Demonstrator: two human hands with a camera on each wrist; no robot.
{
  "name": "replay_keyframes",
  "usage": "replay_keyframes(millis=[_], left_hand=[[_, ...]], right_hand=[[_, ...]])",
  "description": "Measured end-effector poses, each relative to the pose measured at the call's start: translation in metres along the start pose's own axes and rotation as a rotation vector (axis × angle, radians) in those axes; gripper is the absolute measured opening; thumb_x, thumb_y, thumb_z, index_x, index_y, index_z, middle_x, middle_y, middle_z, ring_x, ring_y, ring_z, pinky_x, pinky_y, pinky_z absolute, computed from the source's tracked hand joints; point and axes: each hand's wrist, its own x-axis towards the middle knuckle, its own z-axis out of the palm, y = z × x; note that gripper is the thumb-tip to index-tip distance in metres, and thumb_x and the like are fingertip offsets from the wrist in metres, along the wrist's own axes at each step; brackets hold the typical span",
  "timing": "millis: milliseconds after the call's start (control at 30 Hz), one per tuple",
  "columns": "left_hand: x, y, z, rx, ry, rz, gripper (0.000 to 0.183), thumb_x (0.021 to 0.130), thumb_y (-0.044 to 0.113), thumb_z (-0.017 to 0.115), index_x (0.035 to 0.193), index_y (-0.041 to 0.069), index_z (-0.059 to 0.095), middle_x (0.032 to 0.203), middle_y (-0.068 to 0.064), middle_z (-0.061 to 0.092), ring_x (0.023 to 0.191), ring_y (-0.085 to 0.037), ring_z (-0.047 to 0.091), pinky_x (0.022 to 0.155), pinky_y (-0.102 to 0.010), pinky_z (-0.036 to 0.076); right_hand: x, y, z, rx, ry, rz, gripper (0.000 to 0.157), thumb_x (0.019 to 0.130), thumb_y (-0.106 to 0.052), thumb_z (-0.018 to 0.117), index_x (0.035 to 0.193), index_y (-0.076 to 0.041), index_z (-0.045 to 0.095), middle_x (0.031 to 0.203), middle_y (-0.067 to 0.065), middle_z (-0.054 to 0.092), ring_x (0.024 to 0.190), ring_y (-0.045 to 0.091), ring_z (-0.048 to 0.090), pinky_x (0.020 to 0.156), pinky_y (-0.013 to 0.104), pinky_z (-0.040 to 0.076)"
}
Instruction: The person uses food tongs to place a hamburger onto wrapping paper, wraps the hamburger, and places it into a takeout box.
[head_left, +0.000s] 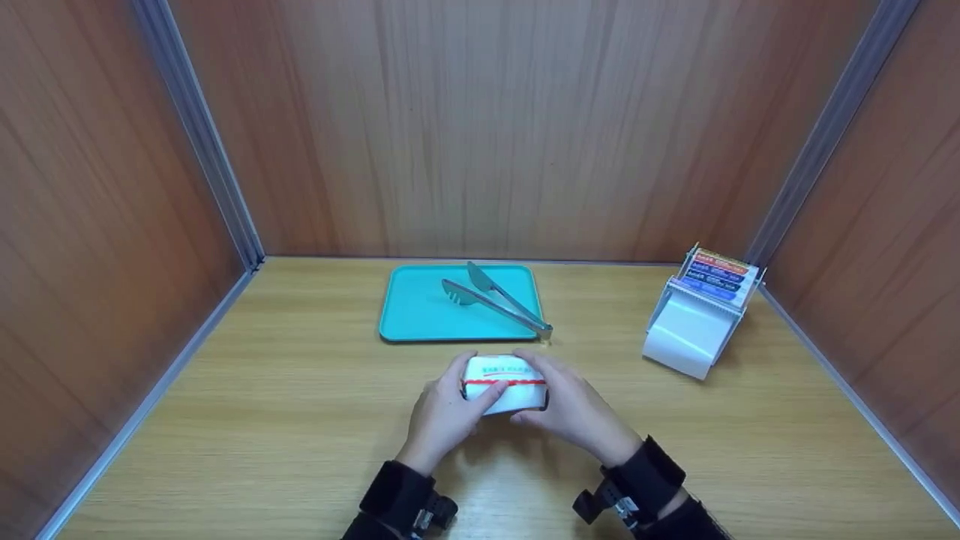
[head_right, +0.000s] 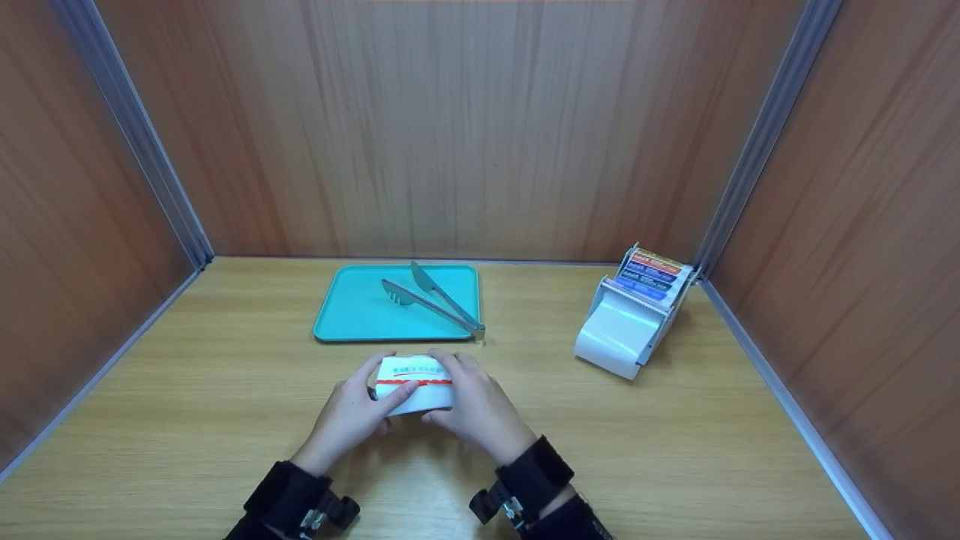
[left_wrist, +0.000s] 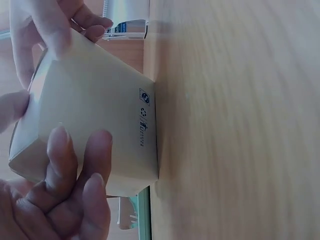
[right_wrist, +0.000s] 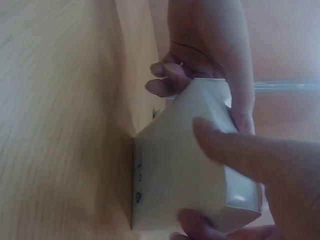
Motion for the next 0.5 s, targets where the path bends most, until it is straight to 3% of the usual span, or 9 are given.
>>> replay_keyframes(millis=[133,300,500], left_hand=[[0.0005,-0.0014,-0.0005,-0.009,-0.008,0.039,0.079,0.095,0.054,0.077,0.158,0.014,0.051,0.128,-0.008,0.072,0.083,-0.014,0.068,0.064,-0.032,0.053],[0.0002,-0.0032,-0.0028,-0.081,-0.057,0.043,0.079,0.098,0.050,0.076,0.161,0.013,0.047,0.126,-0.011,0.071,0.061,-0.015,0.066,0.056,-0.031,0.054],[0.0010,-0.0051,-0.0045,-0.129,-0.096,0.053,0.077,0.100,0.050,0.073,0.161,0.012,0.046,0.118,-0.011,0.073,0.057,-0.019,0.068,0.055,-0.030,0.055]], right_hand=[[-0.0001,0.0003,0.0011,-0.006,0.028,-0.010,0.080,0.086,-0.019,0.093,0.155,-0.011,0.054,0.154,0.012,0.058,0.141,0.031,0.055,0.117,0.051,0.045],[0.0001,0.0009,0.0002,-0.006,0.036,-0.029,0.078,0.085,-0.019,0.093,0.153,-0.010,0.056,0.151,0.010,0.060,0.140,0.029,0.057,0.116,0.049,0.047],[0.0019,0.0014,-0.0032,0.035,0.023,0.007,0.078,0.084,-0.018,0.093,0.153,-0.012,0.057,0.151,0.010,0.062,0.139,0.032,0.058,0.115,0.050,0.047]])
